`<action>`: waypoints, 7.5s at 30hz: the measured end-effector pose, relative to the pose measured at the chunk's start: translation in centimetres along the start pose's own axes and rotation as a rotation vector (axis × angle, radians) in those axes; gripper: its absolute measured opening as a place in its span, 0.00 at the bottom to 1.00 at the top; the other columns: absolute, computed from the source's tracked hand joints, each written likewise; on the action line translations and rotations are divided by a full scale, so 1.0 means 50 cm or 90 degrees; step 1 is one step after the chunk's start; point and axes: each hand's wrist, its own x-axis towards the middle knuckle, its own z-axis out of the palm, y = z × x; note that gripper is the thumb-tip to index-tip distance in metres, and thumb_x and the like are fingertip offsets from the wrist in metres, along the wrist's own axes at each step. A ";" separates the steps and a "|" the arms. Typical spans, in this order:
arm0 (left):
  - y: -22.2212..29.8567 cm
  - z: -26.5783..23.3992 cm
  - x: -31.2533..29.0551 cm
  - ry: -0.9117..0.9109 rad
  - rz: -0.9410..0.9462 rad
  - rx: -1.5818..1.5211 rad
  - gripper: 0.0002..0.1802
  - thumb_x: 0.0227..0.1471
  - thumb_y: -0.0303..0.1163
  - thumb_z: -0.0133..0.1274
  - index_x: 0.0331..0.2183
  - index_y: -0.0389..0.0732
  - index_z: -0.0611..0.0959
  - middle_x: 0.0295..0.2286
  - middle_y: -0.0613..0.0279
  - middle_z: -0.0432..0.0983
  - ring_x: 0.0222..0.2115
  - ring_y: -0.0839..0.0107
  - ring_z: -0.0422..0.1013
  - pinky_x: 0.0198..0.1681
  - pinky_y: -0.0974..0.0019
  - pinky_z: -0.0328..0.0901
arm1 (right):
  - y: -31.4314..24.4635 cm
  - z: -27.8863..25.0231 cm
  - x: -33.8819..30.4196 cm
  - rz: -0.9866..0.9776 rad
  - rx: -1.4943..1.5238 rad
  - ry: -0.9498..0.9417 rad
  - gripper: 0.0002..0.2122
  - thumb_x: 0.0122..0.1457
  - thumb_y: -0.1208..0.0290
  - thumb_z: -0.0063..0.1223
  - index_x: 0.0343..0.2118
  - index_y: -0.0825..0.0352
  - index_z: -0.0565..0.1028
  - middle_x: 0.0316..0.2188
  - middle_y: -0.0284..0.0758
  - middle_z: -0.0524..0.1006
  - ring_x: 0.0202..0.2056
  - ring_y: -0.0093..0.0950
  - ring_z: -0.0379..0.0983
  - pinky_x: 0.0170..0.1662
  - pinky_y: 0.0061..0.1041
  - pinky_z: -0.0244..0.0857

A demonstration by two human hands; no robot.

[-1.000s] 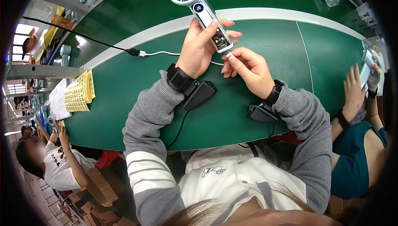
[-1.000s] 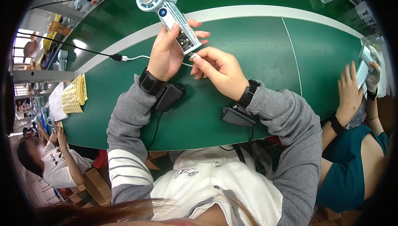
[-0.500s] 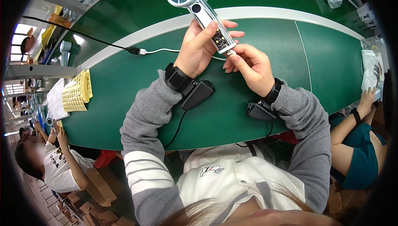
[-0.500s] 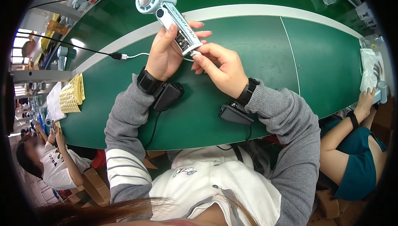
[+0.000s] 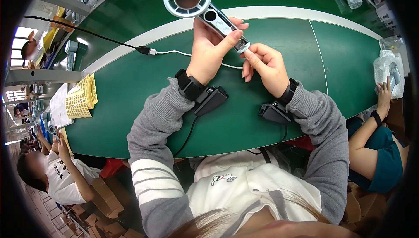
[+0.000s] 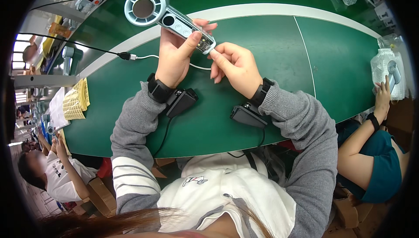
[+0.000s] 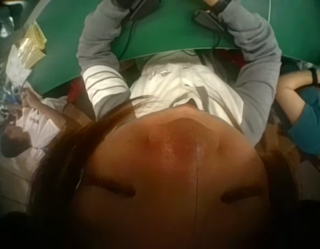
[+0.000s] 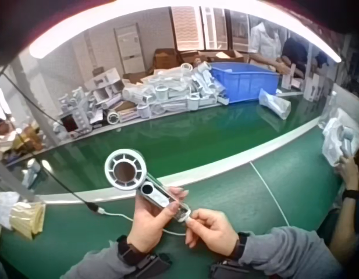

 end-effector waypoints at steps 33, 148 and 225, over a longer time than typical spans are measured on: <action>0.456 0.019 -0.235 -0.191 0.733 -0.186 0.28 0.37 0.19 0.55 0.40 0.33 0.58 0.23 0.61 0.69 0.18 0.68 0.72 0.22 0.69 0.72 | -0.002 0.012 0.002 -0.013 -0.018 0.021 0.08 0.56 0.72 0.44 0.31 0.73 0.68 0.18 0.33 0.71 0.21 0.18 0.69 0.23 0.16 0.65; 0.234 -0.041 -0.021 0.024 0.078 0.119 0.29 0.38 0.26 0.43 0.46 0.29 0.60 0.32 0.49 0.70 0.33 0.52 0.71 0.41 0.54 0.65 | 0.007 0.005 0.009 -0.069 0.013 0.160 0.09 0.58 0.67 0.39 0.32 0.69 0.68 0.14 0.28 0.66 0.13 0.14 0.56 0.17 0.11 0.50; 0.509 -0.075 -0.336 -0.146 0.527 -0.199 0.27 0.45 0.28 0.52 0.44 0.28 0.59 0.31 0.51 0.70 0.34 0.69 0.70 0.31 0.71 0.70 | -0.008 0.007 -0.004 -0.007 -0.077 -0.041 0.06 0.55 0.74 0.44 0.30 0.74 0.69 0.16 0.32 0.71 0.18 0.17 0.67 0.21 0.15 0.62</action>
